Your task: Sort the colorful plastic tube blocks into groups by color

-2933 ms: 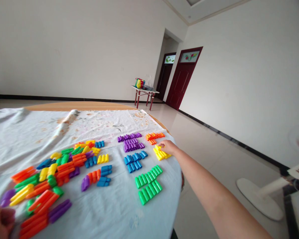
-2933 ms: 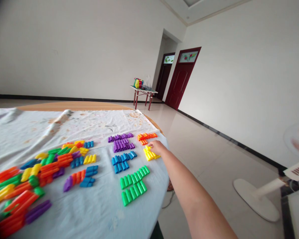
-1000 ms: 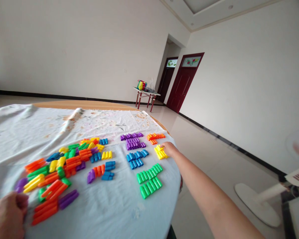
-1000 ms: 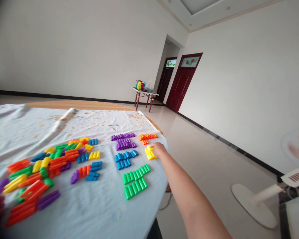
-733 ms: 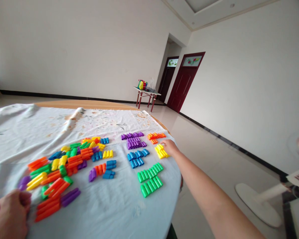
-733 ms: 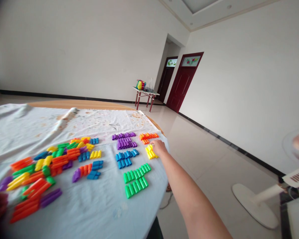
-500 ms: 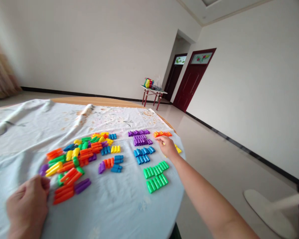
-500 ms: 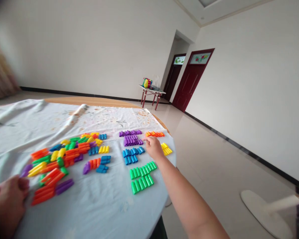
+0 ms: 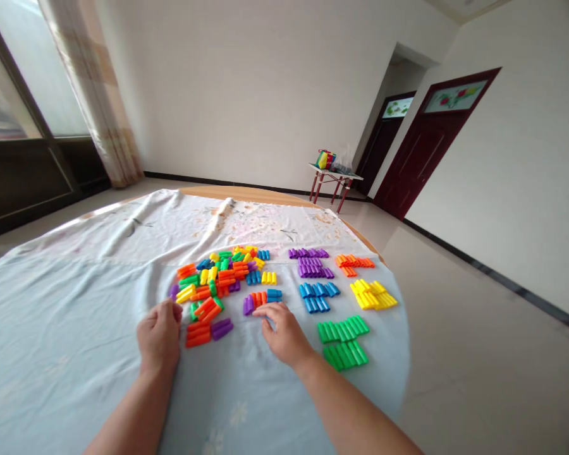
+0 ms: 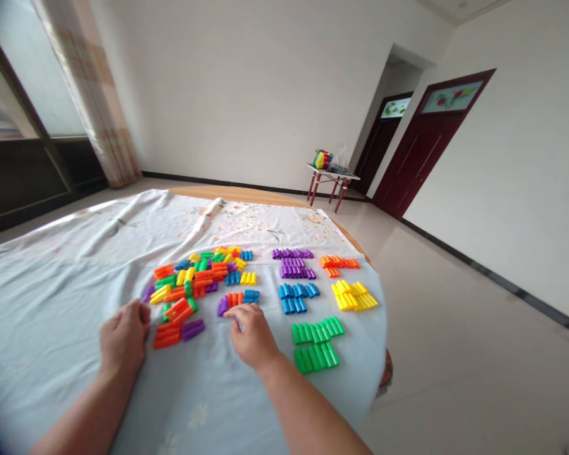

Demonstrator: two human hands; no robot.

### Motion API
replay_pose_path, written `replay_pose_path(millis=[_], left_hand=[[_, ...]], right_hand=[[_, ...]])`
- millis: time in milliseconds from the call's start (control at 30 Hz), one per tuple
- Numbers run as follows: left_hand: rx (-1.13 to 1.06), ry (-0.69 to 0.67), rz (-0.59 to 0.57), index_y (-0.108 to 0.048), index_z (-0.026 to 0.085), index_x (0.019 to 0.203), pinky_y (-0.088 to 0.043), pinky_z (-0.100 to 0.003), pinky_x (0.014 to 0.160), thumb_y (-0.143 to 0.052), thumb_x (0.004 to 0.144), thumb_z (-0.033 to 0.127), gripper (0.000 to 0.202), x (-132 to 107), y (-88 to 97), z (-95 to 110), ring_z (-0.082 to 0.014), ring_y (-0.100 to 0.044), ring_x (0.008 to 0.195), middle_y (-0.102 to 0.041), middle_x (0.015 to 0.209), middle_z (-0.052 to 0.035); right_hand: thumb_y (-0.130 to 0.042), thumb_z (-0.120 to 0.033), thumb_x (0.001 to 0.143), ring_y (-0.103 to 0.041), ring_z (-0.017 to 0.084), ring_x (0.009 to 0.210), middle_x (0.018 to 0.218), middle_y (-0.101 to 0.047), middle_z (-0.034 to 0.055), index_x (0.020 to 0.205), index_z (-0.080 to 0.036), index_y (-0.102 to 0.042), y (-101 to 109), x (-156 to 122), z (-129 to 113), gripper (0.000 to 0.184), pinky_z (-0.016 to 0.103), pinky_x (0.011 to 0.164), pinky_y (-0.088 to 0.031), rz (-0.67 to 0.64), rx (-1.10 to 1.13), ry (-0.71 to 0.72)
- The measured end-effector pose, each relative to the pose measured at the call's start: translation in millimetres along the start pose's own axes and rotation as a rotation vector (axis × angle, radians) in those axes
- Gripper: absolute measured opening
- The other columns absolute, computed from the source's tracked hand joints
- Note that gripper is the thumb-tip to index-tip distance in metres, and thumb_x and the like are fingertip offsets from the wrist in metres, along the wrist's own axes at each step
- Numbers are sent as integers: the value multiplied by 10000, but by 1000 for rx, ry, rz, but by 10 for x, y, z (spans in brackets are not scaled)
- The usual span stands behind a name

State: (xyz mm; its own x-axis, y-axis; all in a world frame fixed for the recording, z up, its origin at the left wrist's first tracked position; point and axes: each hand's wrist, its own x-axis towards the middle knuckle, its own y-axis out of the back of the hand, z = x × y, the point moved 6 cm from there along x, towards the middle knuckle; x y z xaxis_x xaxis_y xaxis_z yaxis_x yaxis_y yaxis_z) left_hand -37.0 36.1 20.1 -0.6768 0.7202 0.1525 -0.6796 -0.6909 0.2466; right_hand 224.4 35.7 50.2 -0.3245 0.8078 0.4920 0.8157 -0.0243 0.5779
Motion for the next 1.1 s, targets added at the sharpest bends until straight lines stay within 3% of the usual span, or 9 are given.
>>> replay_pose_path(millis=[200, 400, 533, 700, 767, 833, 900, 1000, 1100], left_hand=[[-80, 55, -61, -472, 192, 546, -303, -253, 442, -426, 748, 430, 315, -29, -43, 41, -115, -333, 431, -387, 437, 36], [-1, 34, -179, -586, 174, 640, -314, -260, 474, -492, 696, 465, 311, -58, -121, 105, -148, -423, 492, -482, 481, 17], [5, -5, -371, -625, 180, 657, -348, -254, 510, -575, 639, 501, 326, -151, -290, 172, -159, -477, 562, -552, 548, 1], [-118, 52, -763, -692, 156, 771, -469, -305, 548, -623, 613, 596, 473, -481, -565, 308, -196, -567, 570, -622, 594, -45], [-180, 75, -810, -700, 147, 793, -513, -337, 615, -638, 613, 603, 494, -538, -583, 348, -224, -615, 653, -667, 694, -83], [-227, 87, -745, -696, 141, 795, -524, -343, 643, -637, 621, 604, 498, -484, -538, 337, -220, -619, 671, -674, 740, -93], [-255, 94, -603, -680, 136, 784, -513, -323, 624, -622, 635, 604, 494, -353, -450, 269, -191, -593, 626, -661, 723, -79], [-270, 103, -366, -644, 145, 751, -468, -271, 571, -587, 673, 576, 442, -152, -294, 124, -148, -534, 575, -626, 672, -38], [-260, 120, -212, -629, 158, 722, -407, -227, 531, -570, 710, 503, 350, -48, -170, 32, -119, -484, 548, -592, 599, 0]], right_hand=[[-497, -31, 802, -583, 206, 966, 979, -678, 63, 970, -217, -685, -165, -126, -21, 313, 384, 892, -458, 1, -45, 52], [-471, -41, 821, -589, 194, 954, 953, -676, 61, 977, -225, -681, -87, -134, 37, 320, 364, 877, -484, 88, 27, 60], [-450, -42, 821, -589, 191, 959, 954, -671, 62, 978, -229, -681, -10, -120, 72, 337, 366, 887, -493, 168, 46, 33], [-430, -39, 824, -586, 190, 965, 961, -666, 71, 982, -210, -667, 8, -121, 91, 333, 365, 887, -495, 182, 33, 25], [-428, -48, 829, -585, 191, 970, 969, -663, 69, 989, -214, -661, 18, -121, 68, 328, 370, 891, -491, 177, 23, 26], [-441, -69, 835, -581, 192, 977, 984, -662, 68, 1001, -214, -655, 27, -121, 6, 307, 380, 904, -481, 160, 9, 47], [-473, -107, 838, -572, 198, 990, 1005, -662, 70, 1022, -214, -648, 15, -127, -90, 276, 393, 921, -464, 121, -17, 94], [-568, -207, 815, -547, 213, 1035, 1065, -664, 57, 1068, -233, -640, -79, -154, -242, 264, 406, 953, -426, 5, -70, 195], [-663, -336, 768, -517, 232, 1090, 1114, -670, 29, 1080, -260, -645, -224, -199, -304, 321, 416, 977, -383, -120, -125, 275]])
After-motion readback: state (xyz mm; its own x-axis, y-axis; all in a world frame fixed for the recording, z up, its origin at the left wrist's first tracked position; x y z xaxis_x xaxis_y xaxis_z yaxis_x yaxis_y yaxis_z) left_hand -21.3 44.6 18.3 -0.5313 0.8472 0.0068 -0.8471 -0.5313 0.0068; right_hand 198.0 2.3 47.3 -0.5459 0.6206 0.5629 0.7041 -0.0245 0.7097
